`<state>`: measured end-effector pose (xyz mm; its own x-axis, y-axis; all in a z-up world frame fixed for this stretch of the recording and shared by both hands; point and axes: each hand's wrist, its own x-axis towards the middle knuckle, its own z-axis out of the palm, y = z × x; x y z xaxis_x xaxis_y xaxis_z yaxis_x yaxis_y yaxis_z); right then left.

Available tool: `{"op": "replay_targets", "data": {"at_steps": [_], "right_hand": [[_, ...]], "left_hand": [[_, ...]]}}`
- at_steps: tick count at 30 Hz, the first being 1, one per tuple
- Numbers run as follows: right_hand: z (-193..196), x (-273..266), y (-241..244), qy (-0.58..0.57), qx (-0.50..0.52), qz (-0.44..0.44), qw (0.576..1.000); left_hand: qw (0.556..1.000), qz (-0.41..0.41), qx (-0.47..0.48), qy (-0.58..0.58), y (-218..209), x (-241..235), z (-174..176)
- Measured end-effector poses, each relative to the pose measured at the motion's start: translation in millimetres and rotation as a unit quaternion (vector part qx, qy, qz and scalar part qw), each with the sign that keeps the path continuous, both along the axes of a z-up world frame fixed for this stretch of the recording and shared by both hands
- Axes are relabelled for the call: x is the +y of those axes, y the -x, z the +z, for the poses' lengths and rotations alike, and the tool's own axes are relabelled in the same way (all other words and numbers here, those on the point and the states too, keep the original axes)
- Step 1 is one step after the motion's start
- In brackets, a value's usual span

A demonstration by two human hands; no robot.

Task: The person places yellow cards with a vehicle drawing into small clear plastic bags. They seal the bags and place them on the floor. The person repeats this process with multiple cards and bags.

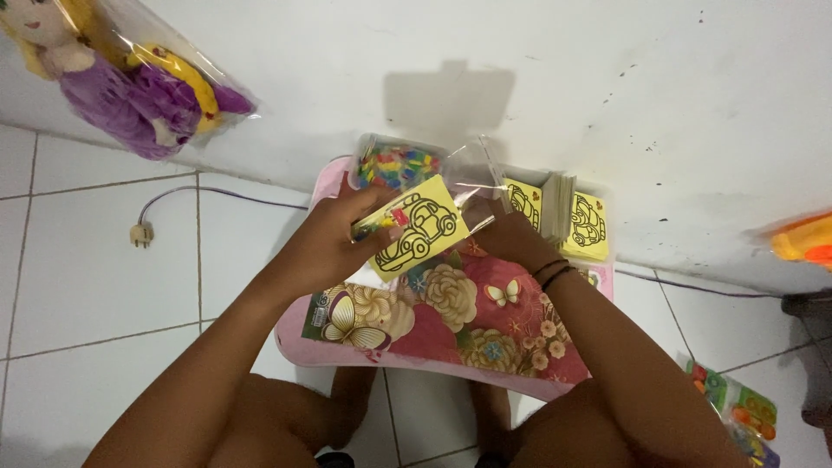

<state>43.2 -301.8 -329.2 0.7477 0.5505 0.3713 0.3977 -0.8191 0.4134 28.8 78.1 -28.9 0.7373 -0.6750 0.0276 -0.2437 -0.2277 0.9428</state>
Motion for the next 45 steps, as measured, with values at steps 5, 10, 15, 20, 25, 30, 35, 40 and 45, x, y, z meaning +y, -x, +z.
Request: {"op": "replay_targets", "data": {"at_steps": [5, 10, 15, 20, 25, 30, 35, 40, 45], "right_hand": [[3.7, -5.2, 0.5, -0.033, -0.045, -0.022, 0.998], [101.7, 34.1, 4.8, -0.234, 0.216, -0.277, 0.907], [196.1, 36.9, 36.2, -0.461, 0.160, -0.179, 0.854], [254.1, 45.6, 68.6, -0.721, 0.151, -0.143, 0.662], [285.5, 57.9, 91.9, -0.805, 0.112, -0.116, 0.571], [300.6, 55.0, 114.5, -0.836, 0.127, -0.087, 0.527], [302.5, 36.8, 129.2, -0.861, 0.126, -0.060, 0.488], [305.7, 34.4, 138.7, -0.857, 0.122, -0.065, 0.496], [304.2, 35.4, 143.8, -0.848, 0.127, -0.071, 0.509]], "left_hand": [[1.000, -0.005, 0.001, -0.002, 1.3, -0.1, 3.1], [1.000, -0.006, -0.002, -0.002, 0.2, -0.4, -2.8], [1.000, -0.010, -0.014, 0.002, 0.4, -1.7, -1.3], [0.999, -0.036, -0.013, 0.020, 0.4, -9.4, -8.9], [0.997, -0.077, -0.013, 0.028, 10.1, -13.4, 10.7], [0.993, -0.110, -0.022, 0.037, 4.0, -23.9, -3.8], [0.993, -0.113, -0.007, 0.036, 11.7, -40.5, 1.1], [0.991, -0.124, 0.005, 0.043, 18.5, -54.8, 17.5], [0.989, -0.132, 0.025, 0.056, 18.3, -64.9, 3.8]]}}
